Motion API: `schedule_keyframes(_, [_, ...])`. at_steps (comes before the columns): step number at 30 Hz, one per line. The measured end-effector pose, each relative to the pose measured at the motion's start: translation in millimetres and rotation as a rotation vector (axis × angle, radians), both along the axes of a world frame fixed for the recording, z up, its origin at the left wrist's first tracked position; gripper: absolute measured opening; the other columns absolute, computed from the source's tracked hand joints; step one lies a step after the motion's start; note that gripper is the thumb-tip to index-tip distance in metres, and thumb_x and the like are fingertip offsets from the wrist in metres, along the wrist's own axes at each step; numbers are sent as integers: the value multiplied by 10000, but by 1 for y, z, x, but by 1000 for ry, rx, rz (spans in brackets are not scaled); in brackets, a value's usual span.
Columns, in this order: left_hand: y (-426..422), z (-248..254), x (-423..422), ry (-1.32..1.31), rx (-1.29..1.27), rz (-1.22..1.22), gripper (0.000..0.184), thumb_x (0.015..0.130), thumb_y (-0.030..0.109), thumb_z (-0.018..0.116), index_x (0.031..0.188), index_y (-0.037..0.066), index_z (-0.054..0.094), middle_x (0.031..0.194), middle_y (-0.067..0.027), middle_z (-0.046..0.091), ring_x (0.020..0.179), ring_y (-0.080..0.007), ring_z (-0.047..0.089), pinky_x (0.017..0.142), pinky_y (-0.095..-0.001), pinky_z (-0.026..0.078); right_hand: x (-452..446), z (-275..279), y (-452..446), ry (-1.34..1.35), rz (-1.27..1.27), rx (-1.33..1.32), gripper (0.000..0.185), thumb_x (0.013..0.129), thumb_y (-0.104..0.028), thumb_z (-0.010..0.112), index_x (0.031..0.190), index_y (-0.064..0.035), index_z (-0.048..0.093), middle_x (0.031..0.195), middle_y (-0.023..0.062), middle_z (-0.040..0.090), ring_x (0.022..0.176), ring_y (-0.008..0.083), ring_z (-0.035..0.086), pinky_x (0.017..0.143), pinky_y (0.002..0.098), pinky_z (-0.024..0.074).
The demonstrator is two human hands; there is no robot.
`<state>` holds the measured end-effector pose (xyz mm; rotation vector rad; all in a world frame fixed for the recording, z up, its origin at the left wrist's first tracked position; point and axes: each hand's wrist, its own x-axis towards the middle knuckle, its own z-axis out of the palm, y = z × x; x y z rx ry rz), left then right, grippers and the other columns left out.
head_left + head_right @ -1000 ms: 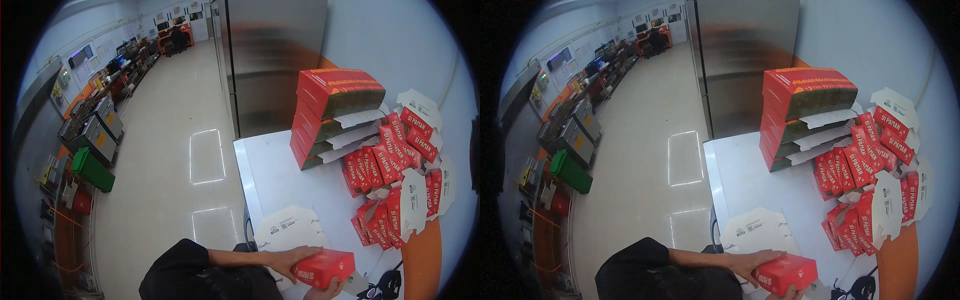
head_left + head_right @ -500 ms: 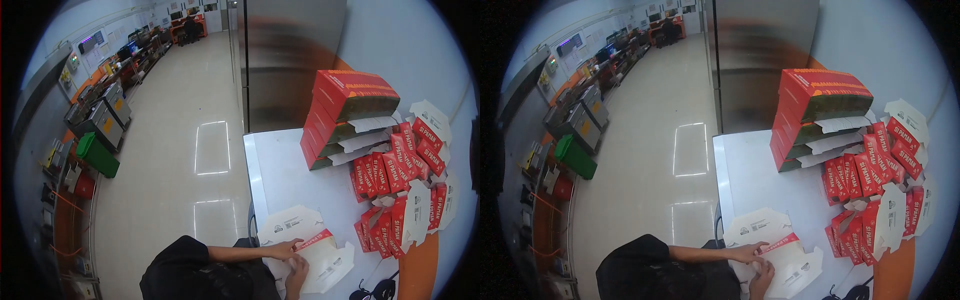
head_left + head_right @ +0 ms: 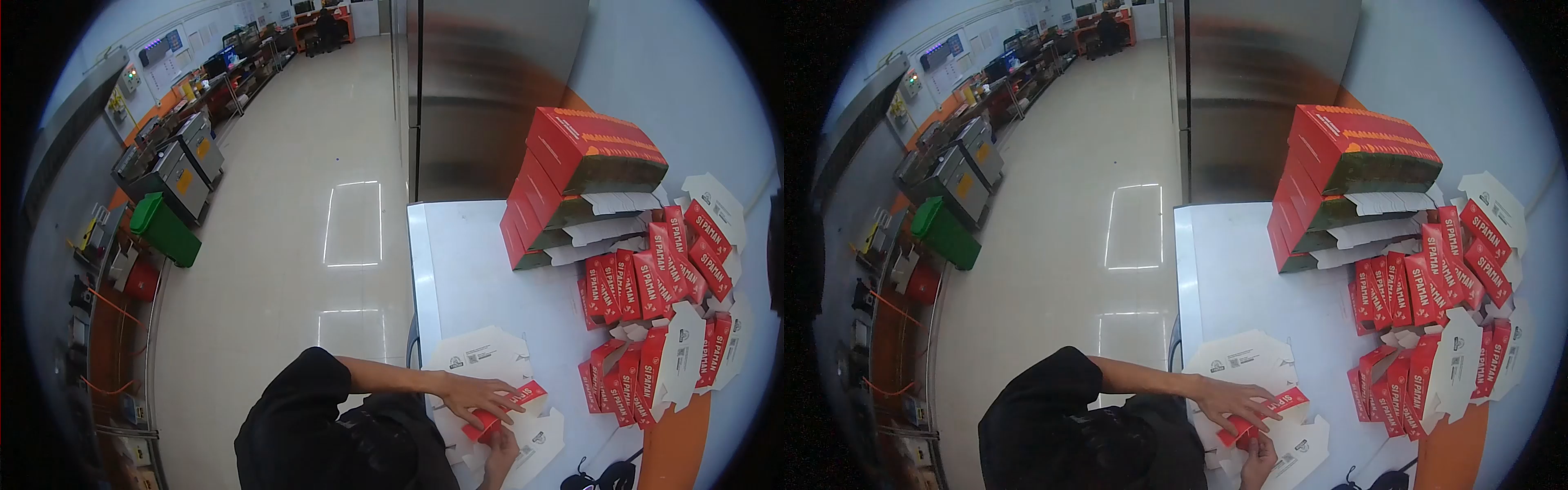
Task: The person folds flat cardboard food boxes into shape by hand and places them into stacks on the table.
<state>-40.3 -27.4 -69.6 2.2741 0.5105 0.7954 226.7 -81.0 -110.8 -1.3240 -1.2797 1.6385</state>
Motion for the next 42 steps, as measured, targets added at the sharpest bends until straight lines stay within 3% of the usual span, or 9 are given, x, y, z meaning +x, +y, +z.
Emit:
schedule_keyframes(5, [11, -36, 24, -165, 150, 206, 144, 989, 206, 684, 1101, 116, 673, 1301, -73, 581, 1450, -363, 365, 1231, -634, 235, -16, 12, -10, -36, -35, 125, 248, 1037, -57, 598, 1231, 96, 617, 1103, 174, 723, 1002, 195, 693, 908, 324, 554])
schedule_keyframes(8, [1, -25, 44, -486, -164, 464, 56, 993, 159, 672, 1010, 105, 666, 1215, -48, 607, 1404, -349, 410, 1223, -653, 240, -16, 25, -8, -108, -41, 154, 252, 1031, -42, 598, 1241, 97, 618, 1093, 162, 725, 987, 191, 693, 905, 322, 550])
schedule_keyframes(15, [-10, 3, 42, -62, 67, 292, 232, 1068, 306, 542, 1124, 103, 639, 1297, -89, 569, 1431, -379, 361, 1259, -632, 136, -9, 72, -7, -225, -2, 220, 238, 998, 4, 630, 1212, 107, 630, 1052, 146, 721, 994, 197, 690, 934, 334, 537])
schedule_keyframes(16, [-6, 7, 39, -34, 63, 292, 257, 1075, 326, 525, 1136, 99, 632, 1302, -94, 563, 1434, -383, 354, 1260, -630, 123, -14, 98, -8, -260, 8, 166, 559, 984, -90, 691, 1510, -49, 507, 1059, 144, 671, 957, 218, 634, 867, 347, 536])
schedule_keyframes(20, [9, 29, 22, 24, 18, 249, 297, 1083, 349, 517, 1093, 81, 645, 1211, -97, 592, 1410, -379, 372, 1251, -625, 127, -17, 128, -5, -386, 16, 244, 690, 981, -79, 682, 1605, -72, 387, 933, 114, 689, 891, 194, 641, 862, 339, 528])
schedule_keyframes(32, [-10, 49, 25, 172, -117, 41, 265, 1022, 284, 638, 951, 38, 707, 1016, -102, 661, 1280, -342, 507, 1168, -591, 336, -7, 185, -2, -590, 236, 205, 496, 1026, -95, 623, 1503, -16, 511, 1087, 155, 746, 1004, 231, 689, 899, 357, 543])
schedule_keyframes(36, [7, 10, 22, -14, -353, 148, 321, 954, 256, 718, 1106, -27, 706, 1205, -247, 656, 1184, -398, 589, 1048, -470, 464, 23, 127, -5, -495, -225, 805, 342, 942, 57, 640, 1280, 78, 596, 1201, 254, 665, 1058, 325, 670, 952, 415, 541])
schedule_keyframes(39, [6, 37, 2, -173, -668, 303, 234, 970, 159, 715, 1116, -24, 729, 1158, -137, 706, 1042, -225, 680, 911, -370, 553, 6, 144, -2, -220, -830, 1025, 248, 970, 80, 597, 1217, 71, 595, 1120, 211, 682, 959, 268, 688, 880, 370, 573])
schedule_keyframes(42, [13, 51, -9, -176, -844, 415, 204, 1029, 138, 661, 1104, -39, 729, 1017, -52, 718, 918, -101, 644, 806, -296, 554, 13, 142, 7, -83, -744, 866, 176, 956, 67, 617, 1127, 25, 628, 1197, 175, 627, 1090, 274, 643, 986, 395, 531])
